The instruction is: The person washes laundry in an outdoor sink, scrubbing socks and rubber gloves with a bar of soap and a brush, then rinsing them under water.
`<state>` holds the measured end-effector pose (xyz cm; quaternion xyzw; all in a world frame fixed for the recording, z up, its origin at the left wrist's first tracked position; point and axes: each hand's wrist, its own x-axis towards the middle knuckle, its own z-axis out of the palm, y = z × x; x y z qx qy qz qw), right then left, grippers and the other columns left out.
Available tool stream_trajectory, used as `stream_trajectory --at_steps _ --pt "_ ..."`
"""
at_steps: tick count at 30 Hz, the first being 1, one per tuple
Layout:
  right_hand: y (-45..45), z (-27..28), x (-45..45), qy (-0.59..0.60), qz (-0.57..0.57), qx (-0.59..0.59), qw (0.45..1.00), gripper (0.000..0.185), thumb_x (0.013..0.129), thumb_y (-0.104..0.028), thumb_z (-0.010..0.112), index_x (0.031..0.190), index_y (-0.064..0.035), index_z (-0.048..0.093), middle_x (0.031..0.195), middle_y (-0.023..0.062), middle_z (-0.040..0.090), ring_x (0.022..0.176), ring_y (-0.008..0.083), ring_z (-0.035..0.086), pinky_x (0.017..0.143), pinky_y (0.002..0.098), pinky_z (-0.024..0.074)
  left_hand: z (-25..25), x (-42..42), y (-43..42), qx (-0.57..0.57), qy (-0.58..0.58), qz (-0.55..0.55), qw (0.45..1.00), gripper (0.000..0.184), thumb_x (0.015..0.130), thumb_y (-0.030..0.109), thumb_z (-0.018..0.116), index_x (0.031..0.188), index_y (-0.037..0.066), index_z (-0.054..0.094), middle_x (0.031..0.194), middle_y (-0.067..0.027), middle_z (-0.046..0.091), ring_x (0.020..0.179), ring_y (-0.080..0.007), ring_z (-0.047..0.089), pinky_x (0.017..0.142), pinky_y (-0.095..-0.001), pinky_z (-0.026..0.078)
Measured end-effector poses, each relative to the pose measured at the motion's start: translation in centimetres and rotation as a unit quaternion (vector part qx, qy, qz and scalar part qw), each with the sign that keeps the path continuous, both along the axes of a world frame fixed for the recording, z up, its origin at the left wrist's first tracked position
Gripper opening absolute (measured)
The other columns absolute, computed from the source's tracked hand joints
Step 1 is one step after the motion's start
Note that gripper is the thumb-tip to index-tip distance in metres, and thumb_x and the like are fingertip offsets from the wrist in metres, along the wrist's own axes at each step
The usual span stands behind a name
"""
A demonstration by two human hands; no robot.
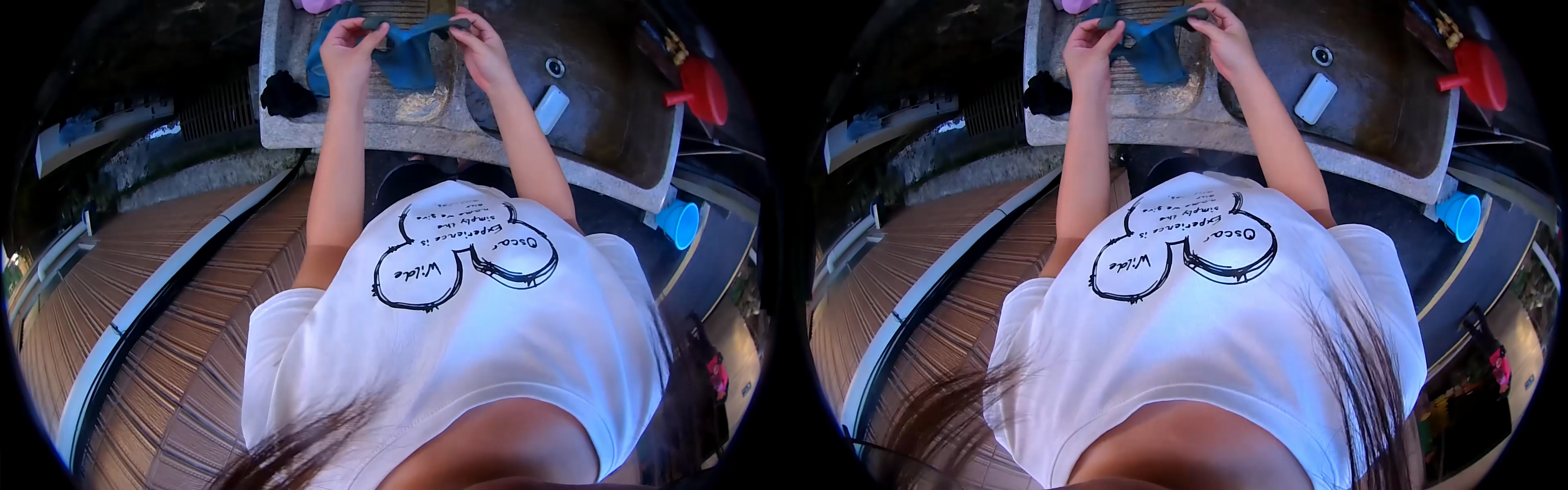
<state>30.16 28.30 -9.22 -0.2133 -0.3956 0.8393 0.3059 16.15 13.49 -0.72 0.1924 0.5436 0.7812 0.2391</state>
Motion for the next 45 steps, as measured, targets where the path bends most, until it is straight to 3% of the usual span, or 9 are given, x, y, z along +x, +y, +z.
stream_trajectory --at_steps 3,10,12,16,21,24,30,34,45 --pt "0.3 0.9 -0.3 -0.016 0.017 0.186 0.982 0.041 0.068 0.012 0.053 0.101 -0.01 0.064 0.144 0.0092 0.027 0.122 0.0244 0.044 0.096 0.031 0.039 -0.1 -0.8 -1.8 -0.029 0.162 -0.003 0.986 0.029 0.068 -0.001 0.077 0.091 0.002 0.06 0.084 -0.0035 0.063 0.076 -0.0107 0.06 0.067 -0.024 0.048" --pt "2.5 -3.0 2.1 -0.359 -0.124 0.589 0.714 0.046 0.074 -0.005 0.064 0.118 -0.0149 0.059 0.112 0.0137 0.06 0.109 0.0299 0.055 0.093 0.036 0.0428 -1.1 3.4 -3.4 -0.189 0.542 -0.158 0.804 0.04 0.07 0.028 0.077 0.1 0.006 0.064 0.095 -0.0102 0.065 0.078 -0.0239 0.063 0.07 -0.0342 0.05" --pt "5.3 -6.2 5.9 -0.572 -0.084 0.397 0.713 0.059 0.064 -0.02 0.071 0.121 -0.0182 0.057 0.121 0.0175 0.056 0.116 0.0337 0.051 0.096 0.0377 0.0413 -3.0 3.8 -3.0 -0.324 0.247 -0.348 0.844 0.037 0.075 0.02 0.073 0.108 0.008 0.062 0.101 -0.0097 0.064 0.086 -0.0211 0.063 0.074 -0.0324 0.05" --pt "7.9 -8.2 13.8 -0.836 -0.034 0.032 0.547 0.109 0.054 -0.048 0.08 0.139 -0.0025 0.027 0.142 0.0245 0.028 0.131 0.0316 0.032 0.104 0.0379 0.0341 -5.6 2.7 -0.9 -0.29 0.44 -0.108 0.843 0.029 0.081 0.016 0.065 0.109 0.01 0.063 0.101 -0.0084 0.062 0.078 -0.0211 0.062 0.068 -0.0295 0.05" --pt "8.8 -18.2 19.2 -0.801 -0.026 -0.093 0.591 0.126 0.053 -0.048 0.082 0.142 0.0007 0.008 0.146 0.0222 0.016 0.132 0.0371 0.025 0.107 0.042 0.0283 -6.9 0.4 -1.1 -0.446 0.579 -0.096 0.675 0.053 0.072 0.046 0.068 0.105 0.004 0.063 0.101 -0.016 0.061 0.091 -0.0327 0.059 0.082 -0.0375 0.047" --pt "9.6 -15.8 17.4 -0.847 -0.068 -0.015 0.526 0.101 0.054 -0.037 0.081 0.132 0.0052 0.034 0.137 0.0208 0.036 0.123 0.0336 0.039 0.101 0.0371 0.0368 -6.2 0.5 -0.3 -0.527 0.347 -0.189 0.752 0.053 0.073 0.043 0.069 0.107 0.003 0.061 0.098 -0.0164 0.065 0.085 -0.0344 0.061 0.08 -0.0388 0.048" --pt "12.5 -17.2 17.3 -0.546 -0.102 -0.085 0.828 0.036 0.058 -0.016 0.067 0.086 0.0059 0.062 0.092 0.0153 0.06 0.081 0.0266 0.061 0.073 0.0362 0.0494 -0.2 -1.8 4.5 -0.347 0.073 -0.117 0.928 0.057 0.078 0.035 0.067 0.113 -0.008 0.052 0.095 -0.0229 0.064 0.089 -0.0363 0.063 0.08 -0.04 0.048" --pt "13.1 -12.1 15.9 -0.511 -0.068 -0.064 0.854 0.035 0.061 -0.009 0.061 0.092 0.0058 0.059 0.084 0.0125 0.059 0.07 0.025 0.06 0.061 0.0355 0.0499 2.5 -1.6 7.3 -0.214 0.108 0.029 0.97 0.037 0.082 0.022 0.062 0.106 -0.006 0.056 0.097 -0.0175 0.065 0.09 -0.0247 0.061 0.08 -0.0337 0.045" --pt "3.5 -0.1 5.6 -0.277 0.006 0.118 0.954 0.06 0.078 -0.01 0.057 0.136 -0.0049 0.041 0.113 0.0104 0.058 0.095 0.0172 0.055 0.084 0.0265 0.0436 -2.3 7.7 -3.0 -0.671 0.329 0.039 0.663 0.048 0.081 0.038 0.06 0.111 0.001 0.051 0.101 -0.0185 0.054 0.104 -0.0404 0.05 0.088 -0.0491 0.04"
